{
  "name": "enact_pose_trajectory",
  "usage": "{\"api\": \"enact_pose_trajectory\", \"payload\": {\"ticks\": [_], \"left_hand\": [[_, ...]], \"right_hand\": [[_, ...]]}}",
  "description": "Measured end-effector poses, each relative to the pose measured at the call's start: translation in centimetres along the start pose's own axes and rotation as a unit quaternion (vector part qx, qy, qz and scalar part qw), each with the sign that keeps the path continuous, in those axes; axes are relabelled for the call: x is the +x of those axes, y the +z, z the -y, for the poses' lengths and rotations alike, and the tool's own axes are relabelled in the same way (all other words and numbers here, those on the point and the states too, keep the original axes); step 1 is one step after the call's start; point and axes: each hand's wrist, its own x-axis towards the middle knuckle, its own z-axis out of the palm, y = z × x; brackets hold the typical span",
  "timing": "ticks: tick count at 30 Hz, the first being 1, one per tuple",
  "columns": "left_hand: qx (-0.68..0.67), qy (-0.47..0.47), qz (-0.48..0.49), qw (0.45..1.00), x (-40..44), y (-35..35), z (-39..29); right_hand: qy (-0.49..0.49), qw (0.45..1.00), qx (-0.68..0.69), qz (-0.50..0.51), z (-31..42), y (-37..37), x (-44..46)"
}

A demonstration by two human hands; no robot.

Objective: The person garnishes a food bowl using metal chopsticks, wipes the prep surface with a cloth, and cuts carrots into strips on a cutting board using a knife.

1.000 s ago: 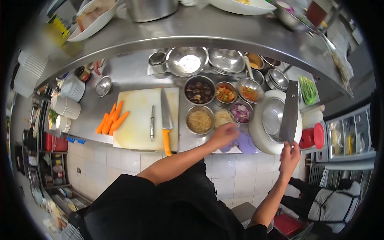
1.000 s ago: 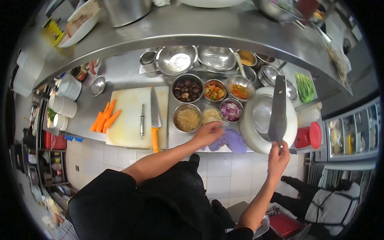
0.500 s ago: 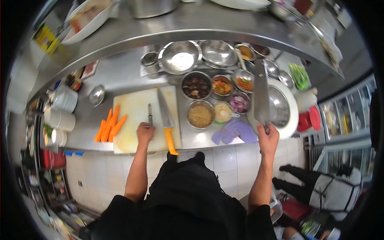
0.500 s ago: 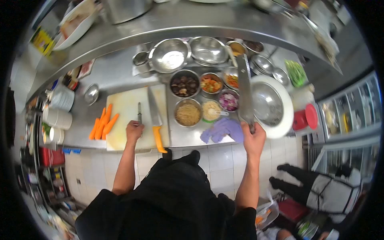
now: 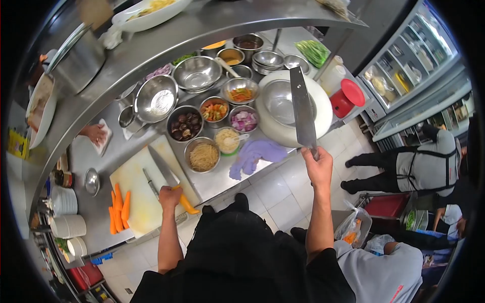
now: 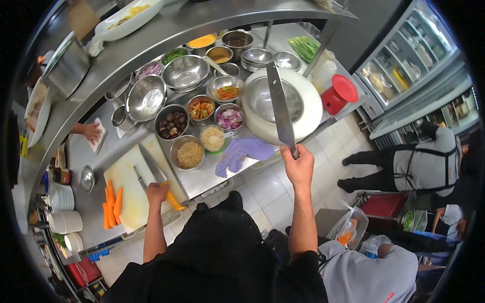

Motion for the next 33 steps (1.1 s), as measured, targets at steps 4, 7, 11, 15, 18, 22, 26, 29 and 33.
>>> {"api": "enact_pose_trajectory", "payload": {"ticks": [4, 7, 11, 15, 18, 22, 26, 29, 33], "left_hand": [[-0.202, 0.046, 0.056, 0.977, -0.2, -2.8, -0.1], [-0.359, 0.091, 0.122, 0.921, -3.4, -6.0, -5.0], [-0.399, 0.203, 0.194, 0.873, -9.5, -4.3, -16.7], [-0.421, 0.223, 0.340, 0.811, -14.3, 5.9, -29.9], [-0.407, 0.222, 0.422, 0.779, -17.9, 16.8, -39.1], [-0.367, 0.201, 0.428, 0.801, -21.5, 30.1, -47.0], [-0.366, 0.114, 0.378, 0.843, -23.1, 36.7, -49.6], [-0.379, 0.087, 0.296, 0.873, -22.4, 40.9, -49.9], [-0.355, 0.144, 0.223, 0.896, -19.4, 43.7, -48.6]], "right_hand": [[0.023, 0.999, 0.002, -0.036, -0.9, -2.9, 0.5], [0.011, 0.996, -0.046, -0.080, -2.0, -5.0, 1.2], [0.028, 0.991, -0.003, -0.133, -3.9, -7.3, 1.4], [0.037, 0.984, 0.016, -0.173, -4.8, -9.9, 0.6], [0.035, 0.978, 0.001, -0.207, -4.4, -12.0, -0.2], [0.026, 0.967, -0.032, -0.250, -3.1, -14.1, -1.4], [0.036, 0.967, -0.047, -0.247, -2.4, -15.2, -2.1], [0.038, 0.970, -0.031, -0.240, -2.4, -15.1, -2.5], [0.053, 0.973, -0.037, -0.221, -2.6, -14.7, -1.9]]}}
